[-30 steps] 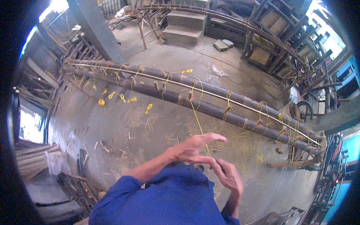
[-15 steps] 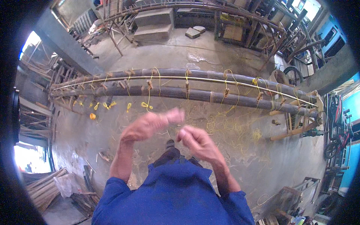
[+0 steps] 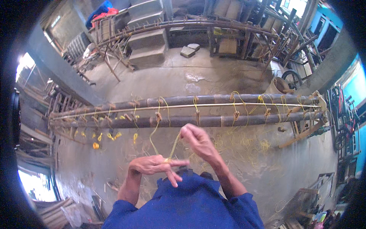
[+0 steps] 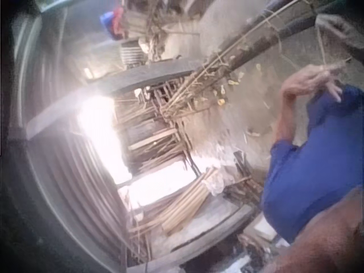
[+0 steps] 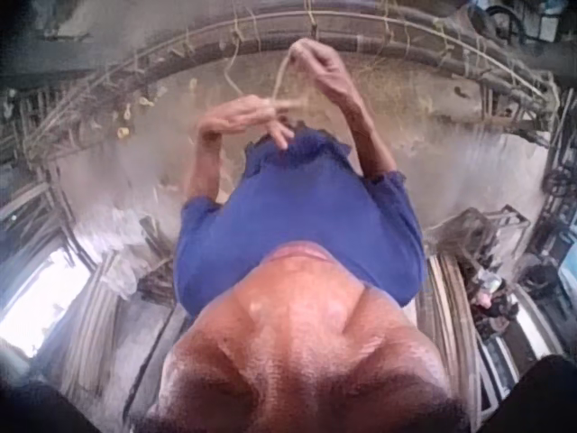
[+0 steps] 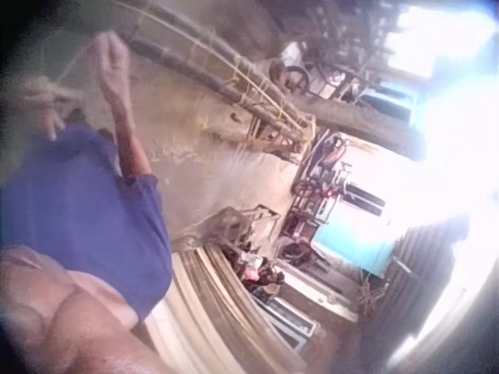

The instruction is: The person ties yellow cord around a horizontal wooden pole structure, securing it with knots. The person repeatedly loops and tightens the cord at intervals along the pole.

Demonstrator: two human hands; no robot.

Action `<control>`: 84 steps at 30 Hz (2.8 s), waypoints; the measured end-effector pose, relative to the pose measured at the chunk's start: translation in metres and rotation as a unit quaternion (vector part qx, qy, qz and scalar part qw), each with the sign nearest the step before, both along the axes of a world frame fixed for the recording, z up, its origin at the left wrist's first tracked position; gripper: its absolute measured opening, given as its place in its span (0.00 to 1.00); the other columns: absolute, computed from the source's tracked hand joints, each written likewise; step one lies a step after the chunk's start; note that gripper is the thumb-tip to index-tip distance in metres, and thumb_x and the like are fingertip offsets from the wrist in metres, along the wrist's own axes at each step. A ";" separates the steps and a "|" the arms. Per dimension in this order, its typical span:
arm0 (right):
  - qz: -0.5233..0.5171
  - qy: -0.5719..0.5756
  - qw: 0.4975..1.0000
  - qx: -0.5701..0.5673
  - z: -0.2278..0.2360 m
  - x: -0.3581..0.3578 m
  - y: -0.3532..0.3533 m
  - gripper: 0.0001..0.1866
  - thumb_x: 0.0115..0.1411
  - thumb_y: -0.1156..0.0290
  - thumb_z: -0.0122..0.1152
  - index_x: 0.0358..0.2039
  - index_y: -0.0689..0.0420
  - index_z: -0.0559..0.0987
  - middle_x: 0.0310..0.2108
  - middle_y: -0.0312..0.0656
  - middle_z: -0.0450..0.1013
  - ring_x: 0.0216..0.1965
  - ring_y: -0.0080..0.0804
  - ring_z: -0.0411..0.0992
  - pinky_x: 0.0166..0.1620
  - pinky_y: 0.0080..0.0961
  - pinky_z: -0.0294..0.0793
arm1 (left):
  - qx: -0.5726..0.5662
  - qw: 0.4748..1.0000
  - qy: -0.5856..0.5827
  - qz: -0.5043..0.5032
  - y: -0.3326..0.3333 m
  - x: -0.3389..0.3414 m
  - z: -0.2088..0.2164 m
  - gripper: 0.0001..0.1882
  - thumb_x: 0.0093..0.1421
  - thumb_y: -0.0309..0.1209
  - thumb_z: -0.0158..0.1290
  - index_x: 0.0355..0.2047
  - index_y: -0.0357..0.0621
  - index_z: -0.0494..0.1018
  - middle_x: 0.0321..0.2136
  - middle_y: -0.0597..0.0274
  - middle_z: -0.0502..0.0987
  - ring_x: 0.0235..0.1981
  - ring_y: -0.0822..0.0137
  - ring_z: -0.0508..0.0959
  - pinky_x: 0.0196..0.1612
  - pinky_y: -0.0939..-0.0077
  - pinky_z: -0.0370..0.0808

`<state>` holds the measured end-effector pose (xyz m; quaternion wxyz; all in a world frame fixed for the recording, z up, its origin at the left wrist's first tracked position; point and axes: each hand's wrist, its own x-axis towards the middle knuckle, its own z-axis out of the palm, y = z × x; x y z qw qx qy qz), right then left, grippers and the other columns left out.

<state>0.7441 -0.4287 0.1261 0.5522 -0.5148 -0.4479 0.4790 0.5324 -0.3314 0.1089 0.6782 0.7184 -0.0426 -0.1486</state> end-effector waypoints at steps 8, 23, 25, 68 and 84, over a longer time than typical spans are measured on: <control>0.106 0.050 0.993 -0.032 0.009 -0.015 0.027 0.18 0.69 0.59 0.45 0.28 0.58 0.74 0.20 0.25 0.60 0.25 0.13 0.57 0.29 0.16 0.57 | 0.034 0.987 0.100 0.121 0.041 -0.008 0.015 0.30 0.68 0.50 0.35 0.65 0.48 0.54 0.63 0.50 0.56 0.62 0.55 0.61 0.62 0.53 0.59; 0.260 -0.053 0.964 -0.021 -0.052 0.040 0.051 0.18 0.69 0.58 0.45 0.32 0.59 0.74 0.24 0.28 0.63 0.28 0.17 0.59 0.32 0.22 0.62 | -0.237 0.842 -0.165 0.456 0.005 0.056 0.032 0.26 0.69 0.45 0.36 0.60 0.43 0.64 0.61 0.53 0.62 0.61 0.59 0.63 0.61 0.62 0.63; 0.282 -0.021 0.959 -0.027 -0.019 0.045 0.042 0.17 0.69 0.59 0.45 0.32 0.58 0.75 0.25 0.27 0.65 0.28 0.15 0.60 0.32 0.19 0.62 | -0.023 0.886 -0.053 0.461 0.013 0.051 0.033 0.25 0.69 0.44 0.39 0.58 0.42 0.66 0.58 0.52 0.66 0.58 0.55 0.66 0.60 0.57 0.63; 0.171 -0.014 0.985 -0.006 0.004 0.038 0.069 0.18 0.69 0.61 0.45 0.26 0.58 0.74 0.21 0.25 0.62 0.24 0.12 0.57 0.26 0.15 0.56 | -0.076 0.961 0.000 0.266 0.007 0.025 0.014 0.34 0.67 0.47 0.43 0.67 0.47 0.47 0.54 0.54 0.71 0.57 0.56 0.70 0.60 0.52 0.61; 0.229 0.011 0.965 -0.126 -0.054 0.032 0.048 0.19 0.68 0.56 0.47 0.28 0.57 0.74 0.20 0.26 0.59 0.24 0.15 0.56 0.26 0.19 0.57 | -0.319 0.793 -0.214 0.473 0.021 0.041 0.018 0.32 0.69 0.45 0.36 0.69 0.59 0.37 0.68 0.53 0.44 0.64 0.55 0.57 0.65 0.53 0.56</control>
